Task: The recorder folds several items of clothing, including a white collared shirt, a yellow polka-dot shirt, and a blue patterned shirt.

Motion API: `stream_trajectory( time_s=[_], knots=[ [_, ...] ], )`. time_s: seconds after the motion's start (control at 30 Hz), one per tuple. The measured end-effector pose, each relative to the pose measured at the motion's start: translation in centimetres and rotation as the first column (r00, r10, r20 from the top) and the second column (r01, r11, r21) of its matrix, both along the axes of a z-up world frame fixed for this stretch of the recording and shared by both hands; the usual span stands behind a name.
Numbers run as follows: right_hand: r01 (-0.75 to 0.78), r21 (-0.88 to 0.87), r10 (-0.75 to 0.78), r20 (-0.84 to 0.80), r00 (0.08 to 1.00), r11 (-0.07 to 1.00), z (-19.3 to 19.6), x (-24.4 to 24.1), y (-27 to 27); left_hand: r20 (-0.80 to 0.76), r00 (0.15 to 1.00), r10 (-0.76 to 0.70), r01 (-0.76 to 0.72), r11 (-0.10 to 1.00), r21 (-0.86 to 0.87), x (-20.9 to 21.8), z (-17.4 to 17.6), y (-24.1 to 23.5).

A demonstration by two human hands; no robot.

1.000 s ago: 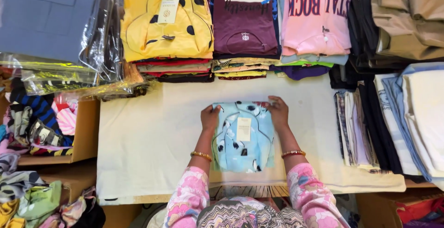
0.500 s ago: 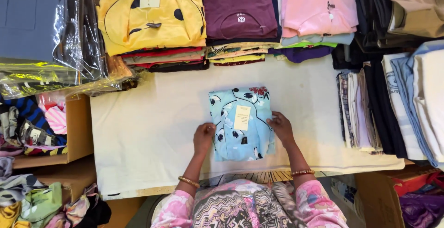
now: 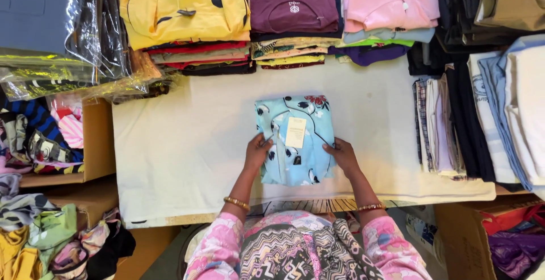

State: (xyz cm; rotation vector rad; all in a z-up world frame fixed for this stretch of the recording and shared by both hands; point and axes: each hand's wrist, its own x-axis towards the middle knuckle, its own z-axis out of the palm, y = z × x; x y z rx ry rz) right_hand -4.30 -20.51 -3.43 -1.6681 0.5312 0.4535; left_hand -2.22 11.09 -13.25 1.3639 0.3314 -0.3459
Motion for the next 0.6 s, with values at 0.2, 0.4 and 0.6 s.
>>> stream_trajectory(
  time_s=[0.2,0.4,0.6],
  knots=[
    [-0.001,-0.102,-0.011,-0.115,0.993,0.995,0.8,-1.2,-0.1,-0.097,0.995,0.016,0.029,0.898,0.438,0.4,9.0,-0.2],
    [0.053,-0.386,-0.026,0.074,0.997,0.921,0.4,-3.5,0.4,0.241,0.971,-0.003,-0.171,0.693,0.7,-2.9,11.0,-0.5],
    [0.041,-0.54,0.034,0.128,0.991,0.841,1.4,-3.9,1.4,-0.024,0.985,0.169,-0.127,0.819,0.56,-5.1,11.7,-1.0]
  ],
)
